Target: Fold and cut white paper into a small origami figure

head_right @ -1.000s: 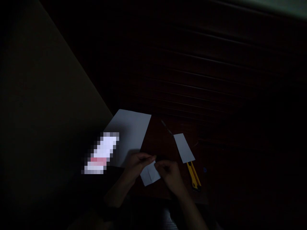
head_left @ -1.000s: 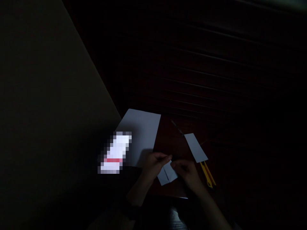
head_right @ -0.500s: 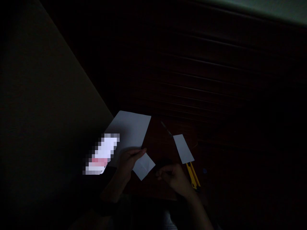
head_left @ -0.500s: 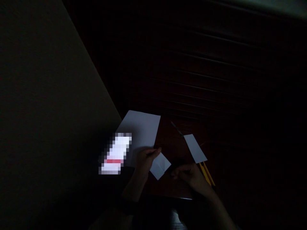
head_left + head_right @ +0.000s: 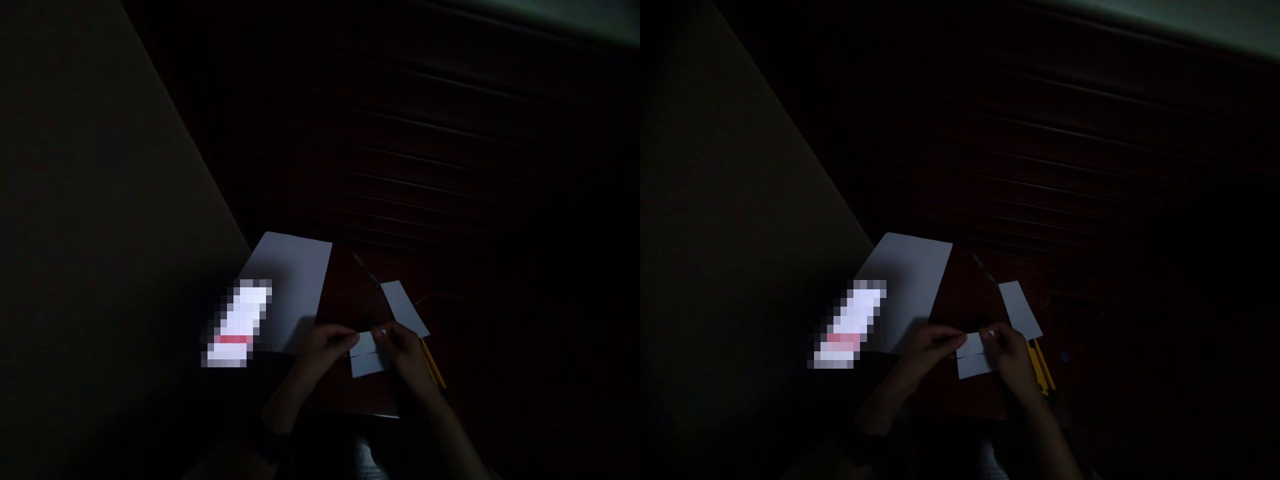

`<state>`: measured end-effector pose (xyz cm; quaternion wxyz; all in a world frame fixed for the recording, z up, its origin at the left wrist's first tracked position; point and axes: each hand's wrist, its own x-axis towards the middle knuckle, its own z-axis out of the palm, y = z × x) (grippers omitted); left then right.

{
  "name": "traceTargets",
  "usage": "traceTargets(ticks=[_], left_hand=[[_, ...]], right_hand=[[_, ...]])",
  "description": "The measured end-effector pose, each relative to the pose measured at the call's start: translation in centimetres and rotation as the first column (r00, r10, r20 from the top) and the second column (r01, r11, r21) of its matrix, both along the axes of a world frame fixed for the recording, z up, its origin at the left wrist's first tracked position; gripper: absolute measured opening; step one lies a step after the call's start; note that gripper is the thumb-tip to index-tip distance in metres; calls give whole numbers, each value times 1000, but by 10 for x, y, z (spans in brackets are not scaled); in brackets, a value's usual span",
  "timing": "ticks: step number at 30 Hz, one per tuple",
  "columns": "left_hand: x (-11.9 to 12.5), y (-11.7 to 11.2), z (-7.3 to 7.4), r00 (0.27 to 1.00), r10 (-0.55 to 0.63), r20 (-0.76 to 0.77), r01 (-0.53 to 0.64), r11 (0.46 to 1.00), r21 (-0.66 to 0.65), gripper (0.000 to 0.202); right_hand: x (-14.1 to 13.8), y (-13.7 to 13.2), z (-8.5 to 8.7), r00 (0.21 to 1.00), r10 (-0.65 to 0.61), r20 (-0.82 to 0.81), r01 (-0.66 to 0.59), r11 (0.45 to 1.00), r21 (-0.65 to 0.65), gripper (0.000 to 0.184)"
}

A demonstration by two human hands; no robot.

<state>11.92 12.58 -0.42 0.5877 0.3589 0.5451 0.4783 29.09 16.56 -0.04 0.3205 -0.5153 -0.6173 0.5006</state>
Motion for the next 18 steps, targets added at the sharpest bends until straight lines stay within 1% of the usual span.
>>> traceTargets(ticks=[2,3,5,7,11,18], left_hand=[[0,-2,-2,992,-96,-86,100,994,39,23],[1,-2,-2,984,-120,-130,128,990,58,23],[2,-2,-1,975,-125,-186,144,985,93,23],[2,-2,1,975,-131,-180,153,981,115,24],[1,-2,4,973,-183,-141,200,972,122,26],[-5,-2,7,961,-221,-165,239,966,96,25]], right_hand=[[3,0,3,998,53,25,-53,999,7,25],[3,0,4,997,76,34,-76,997,10,25],[3,0,8,993,113,36,-114,993,10,24],[4,0,11,990,142,20,-142,990,-3,24],[5,1,14,986,167,-17,-168,984,-55,23],[4,-2,7,993,116,0,-115,990,-84,26]])
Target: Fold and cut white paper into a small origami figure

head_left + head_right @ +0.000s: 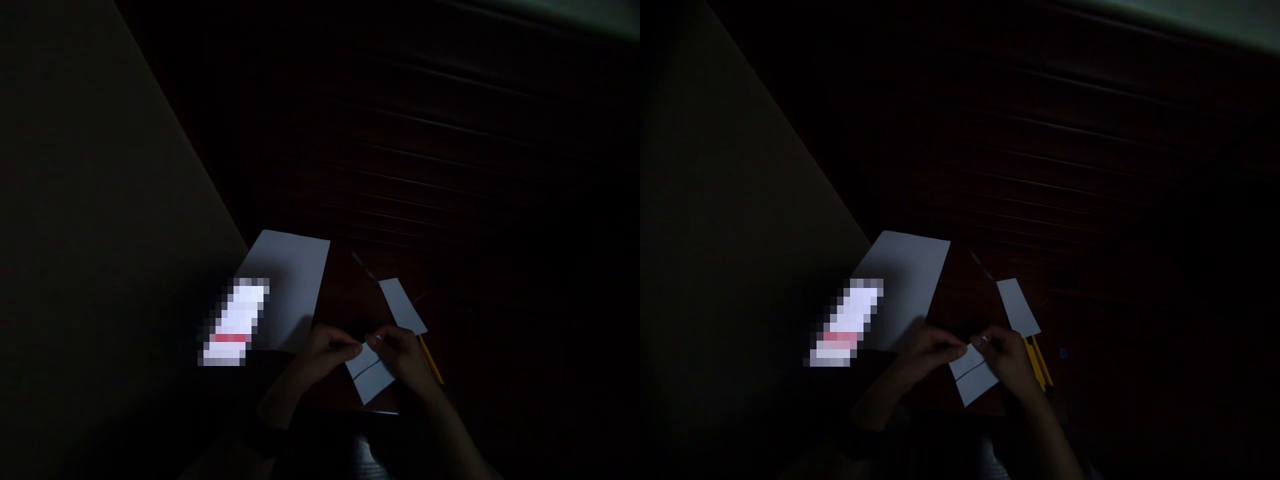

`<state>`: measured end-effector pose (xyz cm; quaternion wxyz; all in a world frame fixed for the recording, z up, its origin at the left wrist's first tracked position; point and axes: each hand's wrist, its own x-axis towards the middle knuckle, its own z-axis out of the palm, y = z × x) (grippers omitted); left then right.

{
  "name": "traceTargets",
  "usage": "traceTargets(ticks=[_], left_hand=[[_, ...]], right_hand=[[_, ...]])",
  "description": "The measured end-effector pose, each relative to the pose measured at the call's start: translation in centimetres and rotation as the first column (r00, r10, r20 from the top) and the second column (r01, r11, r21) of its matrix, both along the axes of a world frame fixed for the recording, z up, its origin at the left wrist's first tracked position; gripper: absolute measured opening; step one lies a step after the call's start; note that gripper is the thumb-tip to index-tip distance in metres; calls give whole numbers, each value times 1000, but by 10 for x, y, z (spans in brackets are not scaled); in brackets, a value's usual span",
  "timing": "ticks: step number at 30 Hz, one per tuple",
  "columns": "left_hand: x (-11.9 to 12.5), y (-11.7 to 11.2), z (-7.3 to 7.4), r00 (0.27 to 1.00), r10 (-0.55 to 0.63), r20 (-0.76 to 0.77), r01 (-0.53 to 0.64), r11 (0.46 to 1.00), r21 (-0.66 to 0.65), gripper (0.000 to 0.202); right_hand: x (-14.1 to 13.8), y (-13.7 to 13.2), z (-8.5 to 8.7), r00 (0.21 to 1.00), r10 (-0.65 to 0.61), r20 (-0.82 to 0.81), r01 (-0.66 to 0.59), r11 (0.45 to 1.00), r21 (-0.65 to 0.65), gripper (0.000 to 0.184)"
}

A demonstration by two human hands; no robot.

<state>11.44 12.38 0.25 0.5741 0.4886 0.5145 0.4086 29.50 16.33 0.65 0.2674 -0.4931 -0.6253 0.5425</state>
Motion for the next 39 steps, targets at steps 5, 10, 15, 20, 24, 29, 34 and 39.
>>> traceTargets(ticks=[5,10,15,20,24,29,34,39], left_hand=[[-2,-1,2,1000,22,8,-21,999,-49,23],[-4,-1,3,999,47,16,-46,996,-81,20],[-13,0,3,993,39,109,-26,992,-122,17],[-15,0,4,993,94,65,-87,991,-103,19],[2,1,2,994,111,26,-108,990,-94,33],[13,3,-2,987,103,127,-91,991,-96,32],[7,4,2,963,227,143,-205,966,-157,25],[7,4,10,930,331,161,-281,921,-269,29]], right_hand=[[2,0,1,1000,-23,-18,22,1000,-12,25],[6,3,3,995,-85,-54,83,996,-39,24],[14,9,2,978,-173,-119,168,984,-53,25],[24,20,-3,866,-454,-209,452,890,-61,28],[15,21,-9,869,-465,-170,470,883,-14,31],[-3,13,-6,911,-387,-141,397,916,54,30],[-8,8,6,958,-253,-135,268,957,111,24],[-6,7,4,979,-175,-105,184,979,84,34]])
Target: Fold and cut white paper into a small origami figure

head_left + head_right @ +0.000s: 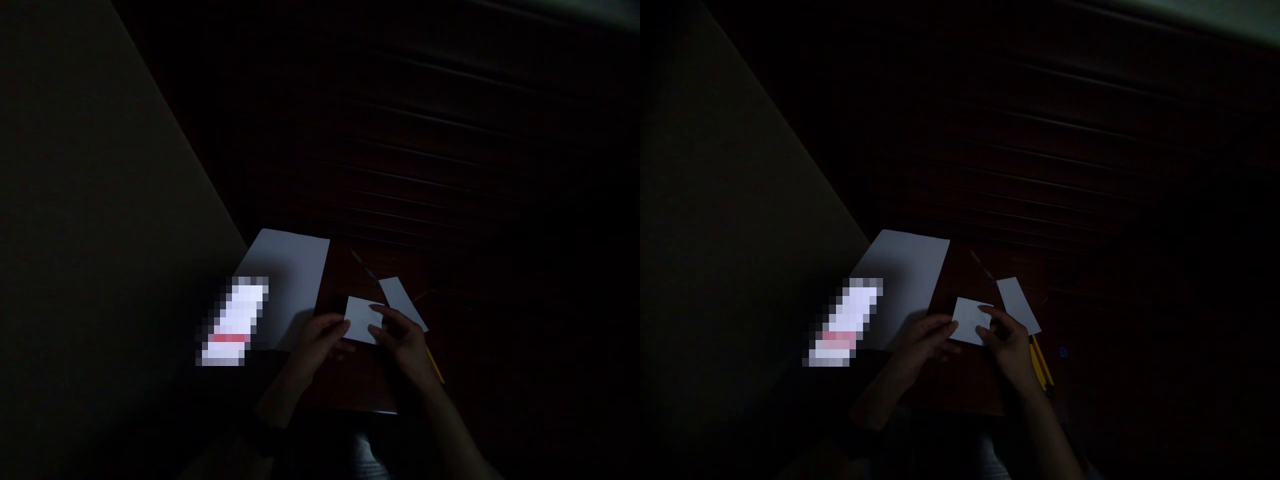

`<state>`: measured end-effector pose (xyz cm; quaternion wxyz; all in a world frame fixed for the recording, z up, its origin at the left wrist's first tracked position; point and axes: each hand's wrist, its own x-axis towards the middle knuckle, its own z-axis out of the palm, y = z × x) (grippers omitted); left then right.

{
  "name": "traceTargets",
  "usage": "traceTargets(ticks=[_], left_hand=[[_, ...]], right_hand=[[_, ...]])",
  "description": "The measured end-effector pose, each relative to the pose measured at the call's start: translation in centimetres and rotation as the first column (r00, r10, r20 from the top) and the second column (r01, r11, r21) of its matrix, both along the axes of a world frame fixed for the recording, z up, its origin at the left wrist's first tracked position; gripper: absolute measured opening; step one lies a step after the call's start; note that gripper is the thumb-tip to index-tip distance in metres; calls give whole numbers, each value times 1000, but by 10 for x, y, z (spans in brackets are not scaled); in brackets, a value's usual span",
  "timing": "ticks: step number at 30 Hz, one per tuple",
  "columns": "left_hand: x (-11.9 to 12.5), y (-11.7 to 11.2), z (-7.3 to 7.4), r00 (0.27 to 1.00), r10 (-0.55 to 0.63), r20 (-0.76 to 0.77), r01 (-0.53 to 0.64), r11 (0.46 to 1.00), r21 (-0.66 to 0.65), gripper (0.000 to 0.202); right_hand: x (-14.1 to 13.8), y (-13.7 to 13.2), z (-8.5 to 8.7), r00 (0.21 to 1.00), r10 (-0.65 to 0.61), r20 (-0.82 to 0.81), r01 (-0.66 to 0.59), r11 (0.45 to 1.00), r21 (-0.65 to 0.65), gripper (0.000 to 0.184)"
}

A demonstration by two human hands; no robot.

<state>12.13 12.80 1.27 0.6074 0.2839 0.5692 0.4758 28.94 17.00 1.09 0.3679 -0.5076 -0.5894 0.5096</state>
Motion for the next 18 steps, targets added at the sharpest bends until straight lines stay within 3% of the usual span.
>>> traceTargets(ticks=[11,18], left_hand=[[-1,-1,5,998,31,50,-30,999,-14,36],[-2,1,2,991,37,128,-33,999,-32,35]], right_hand=[[-1,-2,2,996,21,-81,-25,999,-39,45],[-1,-1,3,997,6,-72,-6,1000,-4,40]])
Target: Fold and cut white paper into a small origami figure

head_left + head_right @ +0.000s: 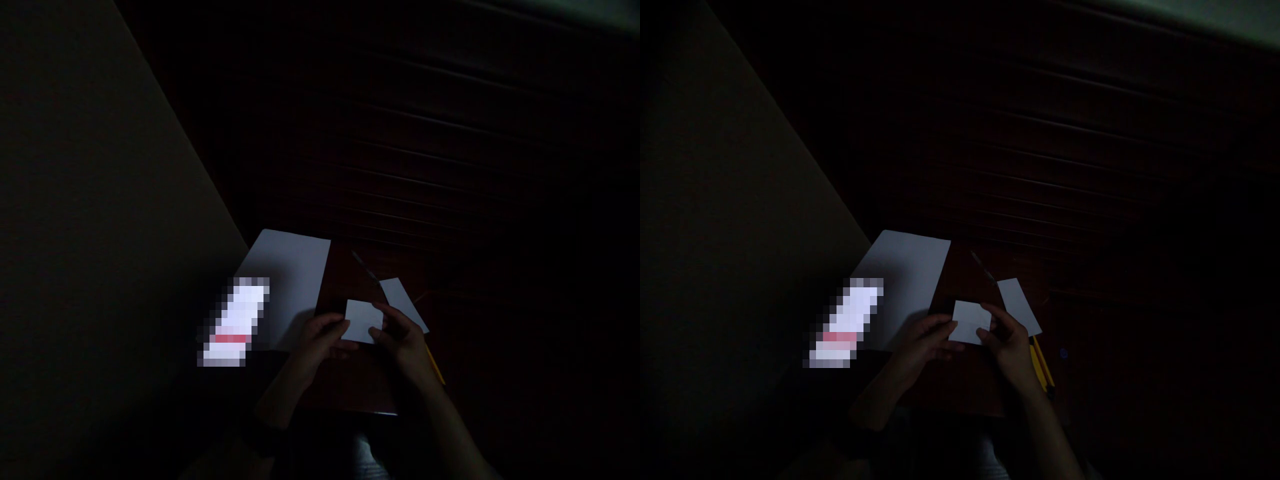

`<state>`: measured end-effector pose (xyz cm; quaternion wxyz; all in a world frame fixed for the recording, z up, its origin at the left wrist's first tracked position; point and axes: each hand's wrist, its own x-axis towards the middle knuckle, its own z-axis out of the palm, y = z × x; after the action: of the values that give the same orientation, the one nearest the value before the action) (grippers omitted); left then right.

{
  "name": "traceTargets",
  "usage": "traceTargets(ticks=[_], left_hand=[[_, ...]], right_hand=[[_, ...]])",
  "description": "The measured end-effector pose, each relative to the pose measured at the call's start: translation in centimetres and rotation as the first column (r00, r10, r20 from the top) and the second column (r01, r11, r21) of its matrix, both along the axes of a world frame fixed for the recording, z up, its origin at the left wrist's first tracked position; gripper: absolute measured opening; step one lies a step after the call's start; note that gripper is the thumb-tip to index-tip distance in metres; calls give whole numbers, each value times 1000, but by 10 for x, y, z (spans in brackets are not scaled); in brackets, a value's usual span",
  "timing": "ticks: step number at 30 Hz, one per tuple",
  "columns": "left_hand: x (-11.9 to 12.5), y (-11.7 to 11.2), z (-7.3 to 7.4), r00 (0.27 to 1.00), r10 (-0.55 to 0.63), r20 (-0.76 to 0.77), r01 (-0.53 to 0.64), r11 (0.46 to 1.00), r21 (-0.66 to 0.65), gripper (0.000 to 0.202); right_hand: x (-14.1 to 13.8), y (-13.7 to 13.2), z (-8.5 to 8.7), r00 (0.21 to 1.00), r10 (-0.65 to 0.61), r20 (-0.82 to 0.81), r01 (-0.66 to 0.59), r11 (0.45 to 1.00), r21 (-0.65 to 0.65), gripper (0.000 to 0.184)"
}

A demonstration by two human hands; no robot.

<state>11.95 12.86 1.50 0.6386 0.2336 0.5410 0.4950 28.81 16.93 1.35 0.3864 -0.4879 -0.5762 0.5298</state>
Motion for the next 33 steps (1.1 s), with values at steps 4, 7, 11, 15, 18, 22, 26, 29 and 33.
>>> traceTargets(ticks=[4,7,11,15,18,22,26,29,33], left_hand=[[0,1,-1,999,25,35,-26,1000,17,35],[-1,1,-4,999,-7,43,5,998,55,34],[-4,3,-16,999,-45,-27,47,995,91,31],[-7,5,-21,980,-66,-187,84,992,91,27],[-8,4,-13,948,-95,-303,124,989,76,24],[-9,2,-3,932,-101,-347,146,984,105,20],[-8,1,-7,940,-128,-317,197,960,198,19],[-7,1,-14,960,-117,-256,179,956,234,23],[-7,3,-20,966,-86,-243,144,962,233,33]], right_hand=[[0,0,2,1000,-4,26,4,1000,3,42],[-1,0,3,1000,-6,3,6,1000,27,42],[0,3,1,1000,-25,-4,25,999,23,31],[-1,3,1,999,-40,24,39,999,35,26],[-4,0,6,1000,7,14,-8,997,73,34],[-7,-2,10,996,65,58,-70,992,102,22],[-5,-1,4,996,-25,81,25,1000,11,22],[-3,0,-3,993,-96,62,100,994,-52,26],[-3,1,-5,980,-191,-52,181,972,-151,31]])
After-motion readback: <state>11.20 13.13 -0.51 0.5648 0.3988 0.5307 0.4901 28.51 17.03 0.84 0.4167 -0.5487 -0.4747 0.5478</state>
